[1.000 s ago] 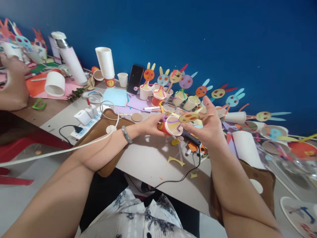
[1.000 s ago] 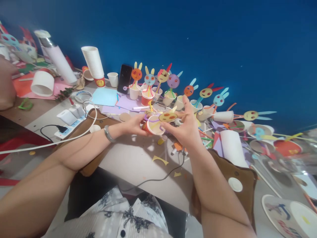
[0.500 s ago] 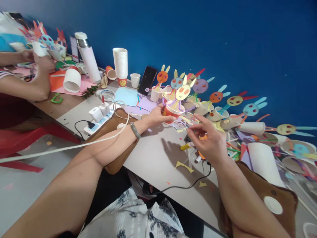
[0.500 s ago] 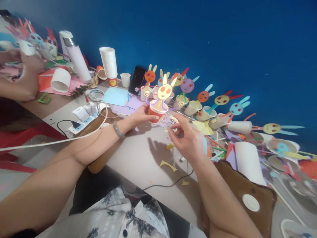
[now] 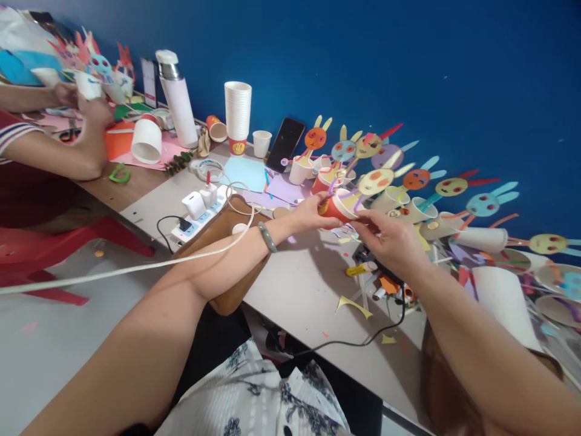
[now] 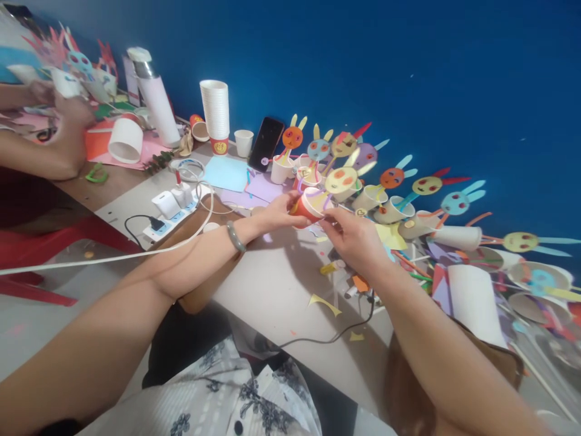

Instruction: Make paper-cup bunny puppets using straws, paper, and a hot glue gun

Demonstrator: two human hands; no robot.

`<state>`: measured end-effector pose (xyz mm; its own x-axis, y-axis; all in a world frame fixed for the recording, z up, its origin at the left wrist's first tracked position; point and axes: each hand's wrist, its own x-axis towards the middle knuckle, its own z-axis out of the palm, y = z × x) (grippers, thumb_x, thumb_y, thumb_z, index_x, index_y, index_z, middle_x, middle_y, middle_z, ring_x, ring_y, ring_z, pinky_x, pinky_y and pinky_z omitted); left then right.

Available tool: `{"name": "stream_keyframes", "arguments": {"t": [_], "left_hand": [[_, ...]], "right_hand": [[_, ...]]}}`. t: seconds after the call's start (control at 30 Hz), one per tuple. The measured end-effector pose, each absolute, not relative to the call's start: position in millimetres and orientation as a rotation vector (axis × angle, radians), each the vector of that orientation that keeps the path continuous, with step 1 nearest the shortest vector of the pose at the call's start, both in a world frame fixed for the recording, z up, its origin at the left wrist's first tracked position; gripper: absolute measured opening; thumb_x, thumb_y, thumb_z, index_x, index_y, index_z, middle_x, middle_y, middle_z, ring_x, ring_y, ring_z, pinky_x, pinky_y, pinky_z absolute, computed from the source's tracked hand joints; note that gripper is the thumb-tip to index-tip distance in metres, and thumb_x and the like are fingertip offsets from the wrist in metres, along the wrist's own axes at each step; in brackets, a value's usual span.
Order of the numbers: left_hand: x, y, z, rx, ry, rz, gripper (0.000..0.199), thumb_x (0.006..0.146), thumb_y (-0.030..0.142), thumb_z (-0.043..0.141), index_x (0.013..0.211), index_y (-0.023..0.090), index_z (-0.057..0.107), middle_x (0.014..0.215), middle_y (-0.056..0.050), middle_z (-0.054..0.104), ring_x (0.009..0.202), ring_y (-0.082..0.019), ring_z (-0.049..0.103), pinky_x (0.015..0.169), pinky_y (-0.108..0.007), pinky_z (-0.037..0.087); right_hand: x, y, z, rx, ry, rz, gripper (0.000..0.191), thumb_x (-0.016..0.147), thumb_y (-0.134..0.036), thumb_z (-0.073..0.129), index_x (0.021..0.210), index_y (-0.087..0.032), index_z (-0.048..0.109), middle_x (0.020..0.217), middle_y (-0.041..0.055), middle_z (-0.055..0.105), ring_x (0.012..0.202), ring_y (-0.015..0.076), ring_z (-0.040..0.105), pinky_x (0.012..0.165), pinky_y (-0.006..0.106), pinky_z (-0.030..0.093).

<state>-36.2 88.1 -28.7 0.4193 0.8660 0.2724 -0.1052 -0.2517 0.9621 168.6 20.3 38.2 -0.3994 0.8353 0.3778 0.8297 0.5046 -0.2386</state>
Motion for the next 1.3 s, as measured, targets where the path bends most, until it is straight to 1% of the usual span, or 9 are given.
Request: {"name": "stream_keyframes", "arguments": {"t": [0.1, 0.17, 0.27, 0.43, 0.63, 0.83, 0.97, 1.13, 1.3], "left_hand": [[-36.2, 89.3, -26.9, 1.571, 0.771, 1.063, 0.082, 0.058, 0.029, 0.093, 0.13, 0.012, 0.058, 0.128, -0.016, 0.068, 0.117, -0.03, 0.066, 0.104, -0.042, 0.051], [-36.1, 89.2, -25.6, 1.613, 0.857, 1.037, 0.082, 0.057, 0.028, 0.094, 0.13, 0.01, 0.059, 0.121, -0.015, 0.07, 0.113, -0.031, 0.066, 0.102, -0.043, 0.051], [-35.9, 86.8, -22.3, 1.658, 0.999, 0.938, 0.068, 0.068, 0.025, 0.087, 0.128, 0.008, 0.06, 0.108, -0.012, 0.073, 0.1, -0.027, 0.068, 0.095, -0.04, 0.053], [-38.2, 80.9, -12.3, 1.699, 1.132, 0.755, 0.049, 0.08, 0.023, 0.076, 0.124, 0.011, 0.06, 0.103, -0.006, 0.074, 0.09, -0.016, 0.068, 0.087, -0.029, 0.053], [-40.9, 79.5, -13.8, 1.869, 1.072, 0.769, 0.018, 0.078, 0.011, 0.072, 0.096, 0.014, 0.069, 0.097, -0.004, 0.074, 0.089, -0.014, 0.065, 0.086, -0.024, 0.05], [-39.5, 79.8, -14.8, 2.009, 1.007, 0.674, 0.006, 0.075, 0.009, 0.071, 0.079, 0.014, 0.071, 0.082, -0.001, 0.071, 0.077, -0.013, 0.063, 0.08, -0.026, 0.05], [-41.1, 76.7, -10.4, 2.032, 1.004, 0.628, 0.006, 0.077, 0.01, 0.071, 0.074, 0.015, 0.068, 0.078, -0.001, 0.069, 0.074, -0.013, 0.06, 0.075, -0.025, 0.047], [-45.6, 68.6, -4.9, 2.043, 1.015, 0.602, 0.01, 0.078, 0.012, 0.071, 0.073, 0.016, 0.064, 0.079, 0.0, 0.066, 0.074, -0.013, 0.057, 0.074, -0.026, 0.045], [-47.5, 66.7, -2.2, 2.034, 1.034, 0.525, 0.017, 0.078, 0.016, 0.071, 0.071, 0.018, 0.056, 0.076, 0.001, 0.062, 0.069, -0.013, 0.054, 0.067, -0.027, 0.04]], "right_hand": [[165.7, 26.7, 55.6, -1.37, -2.343, -0.157, 0.03, 0.097, -0.043, 0.051, 0.1, -0.022, 0.071, 0.08, 0.0114, 0.076, 0.067, 0.0248, 0.067, 0.063, 0.035, 0.046], [161.0, 31.9, 68.4, -1.36, -2.321, -0.282, 0.03, 0.097, -0.044, 0.051, 0.099, -0.022, 0.072, 0.078, 0.0111, 0.076, 0.067, 0.0234, 0.066, 0.063, 0.033, 0.044], [147.2, 42.5, 86.6, -1.285, -2.292, -0.415, 0.029, 0.095, -0.042, 0.053, 0.1, -0.023, 0.073, 0.079, 0.0085, 0.077, 0.066, 0.0215, 0.067, 0.061, 0.031, 0.042], [114.0, 65.5, 107.9, -1.155, -2.309, -0.465, 0.027, 0.091, -0.039, 0.055, 0.094, -0.021, 0.075, 0.075, 0.0053, 0.075, 0.062, 0.0192, 0.064, 0.059, 0.03, 0.041], [85.3, 89.6, 113.1, -1.164, -2.368, -0.455, 0.023, 0.092, -0.036, 0.057, 0.095, -0.022, 0.075, 0.075, 0.0026, 0.074, 0.067, 0.0176, 0.065, 0.063, 0.029, 0.041], [85.4, 95.4, 122.3, -1.289, -2.376, -0.452, 0.023, 0.094, -0.034, 0.059, 0.103, -0.019, 0.074, 0.087, 0.0073, 0.078, 0.079, 0.0213, 0.072, 0.07, 0.033, 0.047], [104.0, 83.5, 133.2, -1.298, -2.353, -0.477, 0.025, 0.096, -0.037, 0.058, 0.106, -0.021, 0.074, 0.087, 0.0074, 0.078, 0.081, 0.0216, 0.073, 0.072, 0.034, 0.049], [136.4, 55.6, 132.5, -1.281, -2.315, -0.519, 0.029, 0.095, -0.044, 0.056, 0.101, -0.023, 0.075, 0.084, 0.0062, 0.078, 0.076, 0.02, 0.072, 0.067, 0.033, 0.048], [179.6, 31.7, 121.5, -1.374, -2.273, -0.51, 0.027, 0.09, -0.043, 0.056, 0.094, -0.024, 0.075, 0.077, 0.0073, 0.076, 0.068, 0.0194, 0.069, 0.062, 0.033, 0.046]]}}
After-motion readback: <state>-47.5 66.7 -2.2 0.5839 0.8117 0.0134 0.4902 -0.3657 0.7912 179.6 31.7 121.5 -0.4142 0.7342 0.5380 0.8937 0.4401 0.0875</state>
